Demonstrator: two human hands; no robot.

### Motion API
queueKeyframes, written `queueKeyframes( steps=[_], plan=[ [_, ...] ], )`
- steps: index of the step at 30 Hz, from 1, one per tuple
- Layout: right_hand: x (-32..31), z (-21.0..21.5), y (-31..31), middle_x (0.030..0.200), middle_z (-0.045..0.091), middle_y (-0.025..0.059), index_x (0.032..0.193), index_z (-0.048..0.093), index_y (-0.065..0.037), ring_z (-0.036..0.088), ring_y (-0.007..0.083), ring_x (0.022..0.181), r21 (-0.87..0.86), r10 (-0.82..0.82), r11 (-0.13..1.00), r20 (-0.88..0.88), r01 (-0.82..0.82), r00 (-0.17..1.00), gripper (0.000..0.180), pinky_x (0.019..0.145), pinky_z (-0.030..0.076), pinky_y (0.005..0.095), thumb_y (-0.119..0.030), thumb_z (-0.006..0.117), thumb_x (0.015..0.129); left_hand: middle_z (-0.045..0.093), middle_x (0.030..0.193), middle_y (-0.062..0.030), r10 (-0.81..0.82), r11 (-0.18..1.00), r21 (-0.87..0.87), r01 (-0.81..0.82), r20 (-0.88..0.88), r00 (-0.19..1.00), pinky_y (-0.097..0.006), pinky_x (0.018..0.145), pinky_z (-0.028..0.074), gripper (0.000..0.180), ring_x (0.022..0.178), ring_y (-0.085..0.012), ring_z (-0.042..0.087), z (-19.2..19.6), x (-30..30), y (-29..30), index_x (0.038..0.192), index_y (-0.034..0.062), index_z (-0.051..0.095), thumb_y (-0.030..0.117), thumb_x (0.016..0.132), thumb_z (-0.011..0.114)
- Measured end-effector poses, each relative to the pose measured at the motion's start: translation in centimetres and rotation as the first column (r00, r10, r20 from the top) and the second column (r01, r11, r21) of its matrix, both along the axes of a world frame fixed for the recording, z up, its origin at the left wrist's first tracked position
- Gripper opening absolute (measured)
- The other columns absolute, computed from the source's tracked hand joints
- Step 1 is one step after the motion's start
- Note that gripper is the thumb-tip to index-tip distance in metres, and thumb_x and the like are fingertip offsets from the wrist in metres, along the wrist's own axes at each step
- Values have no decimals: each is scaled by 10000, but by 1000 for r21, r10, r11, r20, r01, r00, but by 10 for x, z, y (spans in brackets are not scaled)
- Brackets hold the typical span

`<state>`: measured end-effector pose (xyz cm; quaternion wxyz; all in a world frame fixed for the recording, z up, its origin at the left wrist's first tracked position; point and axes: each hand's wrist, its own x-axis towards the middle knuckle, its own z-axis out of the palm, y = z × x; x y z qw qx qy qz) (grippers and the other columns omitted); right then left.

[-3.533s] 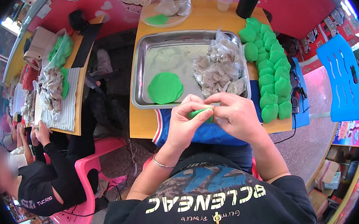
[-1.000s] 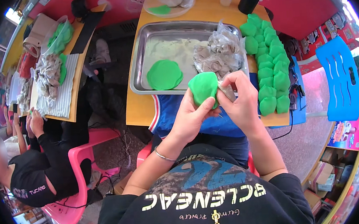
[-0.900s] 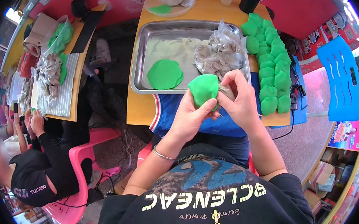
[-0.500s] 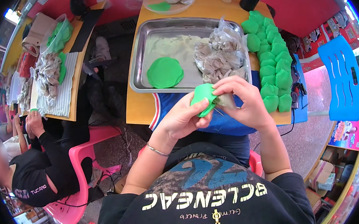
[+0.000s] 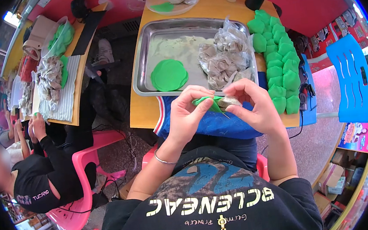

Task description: The person assembles dumplings by placing a filling packet onto a green circular wrapper, folding the wrapper around the filling, and sealing it with a wooden stick. The finished dumplings are placed in a row on the table.

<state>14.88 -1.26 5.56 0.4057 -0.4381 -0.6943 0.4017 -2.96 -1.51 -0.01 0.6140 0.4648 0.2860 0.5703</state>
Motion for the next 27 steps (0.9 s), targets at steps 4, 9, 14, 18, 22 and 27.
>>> queueKeyframes(
  steps=[4, 9, 14, 18, 22, 27],
  plan=[
    [2, 16, -8, 702, 584, 14, 839, 570, -11, 517, 34, 607, -263, 30, 957, -328, -122, 944, 161, 531, 421, 193, -78, 678, 739, 555, 923, -76, -113, 977, -137, 161, 306, 945, -278, 802, 434, 78, 878, -143, 538, 4, 8, -4, 847, 17, 591, 93, 853, 572],
    [1, 17, -2, 682, 555, -3, 859, 521, -24, 526, 32, 635, -155, -10, 988, -144, -12, 990, 152, 542, 410, 184, -46, 632, 758, 553, 908, -34, -62, 940, -266, 215, 488, 871, -261, 743, 444, 95, 815, -101, 531, -1, 16, -8, 843, 50, 575, 140, 869, 567],
    [-11, 5, -5, 731, 567, 26, 846, 536, -24, 552, 68, 647, -52, -162, 986, -99, 158, 982, 141, 537, 425, 208, -17, 632, 742, 554, 907, -17, 61, 913, -368, 173, 544, 837, -260, 720, 460, 79, 830, -100, 538, 10, 21, -8, 882, 78, 535, 155, 881, 549],
    [-12, 13, -7, 745, 564, 40, 812, 576, -22, 544, 84, 622, -58, -149, 986, 68, 153, 986, 101, 519, 415, 218, -15, 633, 729, 549, 910, -8, 73, 849, -467, 247, 567, 821, -255, 711, 462, 60, 833, -96, 543, 13, 21, -12, 888, 90, 523, 146, 883, 545],
    [-8, 10, -6, 741, 543, 44, 795, 606, -23, 526, 90, 578, 14, 43, 999, 146, -45, 988, 86, 499, 398, 224, -20, 643, 717, 527, 906, -26, 9, 901, -379, 211, 502, 865, -276, 742, 446, 79, 843, -124, 522, -5, 16, -9, 872, 103, 515, 179, 895, 521],
    [-6, 6, -5, 780, 529, 69, 805, 615, -28, 550, 202, 716, 120, 61, 988, 284, -99, 957, 108, 608, 434, 298, -22, 639, 700, 523, 887, -17, 26, 911, -375, 170, 465, 885, -264, 736, 437, 67, 840, -117, 514, 0, 15, -11, 830, 98, 529, 143, 871, 559]
  ],
)
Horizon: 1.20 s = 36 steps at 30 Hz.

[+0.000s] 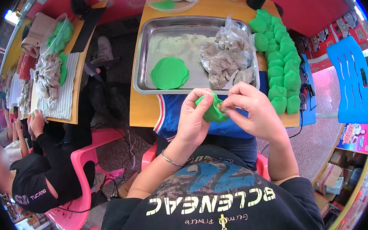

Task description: The person assembles dumplings by placing a filling packet onto a green circular wrapper, folding the wrapper around the filling, and sealing it with a wooden stick. The finished dumplings are placed in a row on the table.

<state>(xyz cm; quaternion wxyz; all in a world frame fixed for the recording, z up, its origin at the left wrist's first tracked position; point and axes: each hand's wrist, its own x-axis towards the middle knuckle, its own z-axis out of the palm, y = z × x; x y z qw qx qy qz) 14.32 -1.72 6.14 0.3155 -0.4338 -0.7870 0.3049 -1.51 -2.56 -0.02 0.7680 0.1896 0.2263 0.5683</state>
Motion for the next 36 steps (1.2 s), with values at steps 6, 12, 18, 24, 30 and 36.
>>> queueKeyframes(
  steps=[6, 12, 18, 24, 30, 36],
  plan=[
    [-22, -19, 1, 807, 539, 77, 846, 608, -26, 549, 226, 754, -51, -125, 992, -228, 116, 966, 131, 662, 446, 305, -24, 631, 717, 517, 884, -6, 66, 992, 107, -60, -51, 997, -257, 746, 426, 54, 847, -106, 508, -3, 0, 8, 820, 87, 565, 124, 857, 576],
    [-18, -25, 0, 807, 546, 75, 890, 613, -18, 549, 200, 765, -150, -23, 989, -175, -3, 984, 163, 653, 450, 286, 3, 617, 729, 508, 883, -1, 143, 982, 135, -129, -100, 985, -226, 726, 398, 48, 819, -82, 497, -1, -5, 9, 819, 51, 586, 87, 851, 583],
    [-25, -31, -3, 884, 532, 78, 994, 625, -36, 541, 181, 784, -23, -99, 995, -273, 96, 957, 261, 670, 445, 275, 32, 602, 743, 534, 917, -4, 194, 963, 217, -158, -153, 969, -213, 750, 402, 103, 840, -72, 505, 2, 0, 10, 945, 46, 555, 131, 890, 537],
    [-32, -35, -2, 927, 558, 51, 962, 620, -19, 537, 106, 792, -312, -257, 950, -724, 28, 640, 202, 672, 446, 232, 35, 603, 768, 544, 971, -23, 242, 942, 302, -143, -325, 914, -202, 759, 409, 239, 873, -59, 496, 10, -1, 8, 1055, 21, 491, 201, 902, 526],
    [-30, -30, 5, 765, 578, 40, 841, 603, -19, 550, 103, 634, -126, -287, 958, -456, 258, 842, 154, 593, 453, 227, 19, 654, 701, 514, 910, -4, 282, 933, 307, -187, -304, 910, -189, 705, 397, 217, 809, -41, 470, 5, 1, 6, 1022, 31, 469, 216, 914, 503],
    [-27, -33, -1, 843, 578, 88, 917, 616, -6, 545, 201, 740, 134, -111, 979, -273, 152, 956, 236, 648, 448, 293, 7, 666, 687, 481, 919, -8, 255, 949, 254, -188, -266, 930, -192, 722, 381, 259, 810, -49, 446, 6, 3, 5, 1049, 38, 424, 268, 934, 450]
  ],
)
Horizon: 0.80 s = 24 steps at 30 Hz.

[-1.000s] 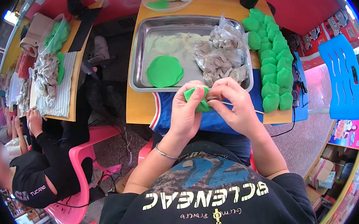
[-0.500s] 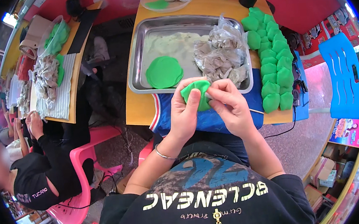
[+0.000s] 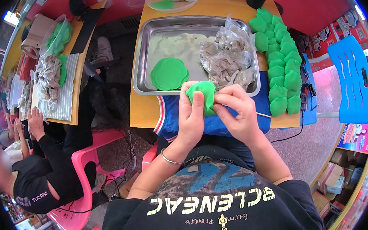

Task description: The person assembles dumplings by placing a filling packet onto a green circular wrapper, folding the wrapper around the filling, and sealing it with a wooden stick. The finished dumplings are placed in a row on the table.

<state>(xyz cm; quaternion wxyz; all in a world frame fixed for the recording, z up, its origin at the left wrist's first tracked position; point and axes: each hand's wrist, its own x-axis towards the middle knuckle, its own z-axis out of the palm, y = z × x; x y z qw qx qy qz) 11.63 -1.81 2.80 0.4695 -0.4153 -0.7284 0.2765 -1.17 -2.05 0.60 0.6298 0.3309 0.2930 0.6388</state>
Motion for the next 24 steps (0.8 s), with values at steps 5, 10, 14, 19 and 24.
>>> queueKeyframes(
  steps=[5, 10, 14, 19, 24],
  plan=[
    [-10, 6, -1, 836, 583, 77, 892, 617, -24, 532, 255, 802, 150, -86, 985, 33, 81, 996, 219, 699, 440, 327, 4, 664, 680, 475, 942, -19, 43, 991, 132, -22, -158, 987, -202, 741, 385, 339, 833, -62, 442, -8, -1, 1, 1061, 27, 408, 335, 926, 448],
    [-7, 9, -5, 817, 577, 70, 827, 608, -60, 510, 245, 782, 124, -101, 988, 62, 93, 993, 199, 689, 425, 332, -59, 703, 652, 489, 964, -29, 59, 995, 91, -50, -94, 994, -209, 753, 399, 400, 855, -70, 463, -2, 0, -1, 1108, 9, 410, 342, 904, 496],
    [-9, 7, -4, 792, 553, 54, 830, 618, -63, 498, 228, 767, 86, -102, 992, 110, 93, 989, 215, 691, 409, 320, -103, 718, 644, 531, 1022, -49, 13, 999, 47, -6, -149, 989, -273, 795, 437, 463, 900, -126, 525, -6, -6, 0, 1187, 13, 424, 334, 874, 540],
    [-8, 12, -4, 783, 520, 49, 812, 628, -65, 486, 208, 765, -183, -88, 982, -196, 51, 977, 222, 685, 399, 309, -125, 738, 630, 558, 1095, -63, -169, 982, -50, 182, 189, 967, -295, 820, 452, 413, 962, -136, 541, -5, -10, -2, 1147, 20, 502, 249, 827, 628],
    [4, 11, 0, 867, 507, 63, 758, 605, -69, 474, 212, 792, -22, -52, 998, 0, 52, 999, 218, 682, 396, 308, -132, 753, 610, 573, 1039, -55, -132, 988, -54, 143, 160, 978, -286, 814, 452, 403, 942, -124, 541, 5, -10, -2, 1119, 20, 525, 224, 800, 664]
  ],
)
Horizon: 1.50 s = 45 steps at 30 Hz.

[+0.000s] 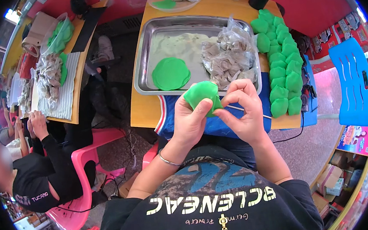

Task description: The person assembles dumplings by placing a filling packet onto a green circular wrapper, folding the wrapper around the filling, and sealing it with a wooden stick. The finished dumplings are placed in a row on the table.

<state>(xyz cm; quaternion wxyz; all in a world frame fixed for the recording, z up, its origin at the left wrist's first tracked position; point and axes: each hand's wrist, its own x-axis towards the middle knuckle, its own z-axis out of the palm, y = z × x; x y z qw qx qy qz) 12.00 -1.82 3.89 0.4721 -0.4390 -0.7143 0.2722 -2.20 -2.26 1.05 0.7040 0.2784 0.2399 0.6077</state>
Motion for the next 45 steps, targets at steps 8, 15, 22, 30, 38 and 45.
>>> queueKeyframes(
  steps=[8, 15, 22, 30, 38, 45],
  plan=[
    [-9, -4, -3, 980, 519, 86, 853, 617, -64, 482, 239, 912, -26, 25, 999, -40, -26, 999, 243, 765, 405, 322, -68, 717, 632, 557, 1057, -69, 74, 993, 105, -60, -138, 988, -262, 792, 454, 343, 916, -126, 547, -3, -2, 1, 1094, 13, 527, 202, 827, 631],
    [-3, -5, -4, 1058, 513, 107, 988, 603, -56, 467, 266, 996, 0, 85, 996, 83, -85, 993, 335, 838, 386, 368, -56, 691, 665, 571, 1063, -73, 43, 995, 94, -28, -156, 987, -291, 784, 478, 381, 919, -152, 568, -7, -4, 2, 1144, 22, 497, 168, 821, 637],
    [-20, -18, -6, 1154, 455, 157, 1058, 570, -41, 433, 304, 1072, -147, 142, 974, -200, -173, 969, 367, 909, 353, 387, -45, 658, 701, 570, 936, -27, 16, 999, -48, -14, 50, 999, -240, 744, 459, 246, 851, -94, 550, 0, -1, 6, 1037, 37, 513, 83, 822, 623],
    [-3, 2, 0, 1076, 519, 95, 774, 583, -72, 454, 285, 1042, -25, 79, 997, 110, -77, 991, 233, 887, 362, 402, -127, 746, 617, 568, 932, -36, -136, 987, -80, 138, 36, 990, -285, 747, 477, 158, 845, -124, 559, 2, -10, -1, 1009, 59, 508, 109, 867, 558],
    [0, 5, -1, 1021, 537, 97, 723, 526, -70, 485, 275, 981, -54, 76, 996, 153, -69, 985, 253, 844, 378, 372, -142, 746, 618, 546, 947, -58, -99, 991, -90, 102, 38, 994, -303, 751, 462, 142, 862, -136, 531, -5, -7, -1, 946, 73, 495, 198, 889, 533],
    [-3, 6, -7, 969, 552, 69, 723, 529, -82, 510, 262, 924, 79, -36, 997, 179, 22, 983, 240, 780, 396, 375, -143, 735, 616, 522, 921, -49, -103, 985, -128, 119, 120, 987, -332, 815, 431, 244, 901, -157, 512, -6, -4, -2, 945, 81, 479, 321, 905, 487]
  ],
)
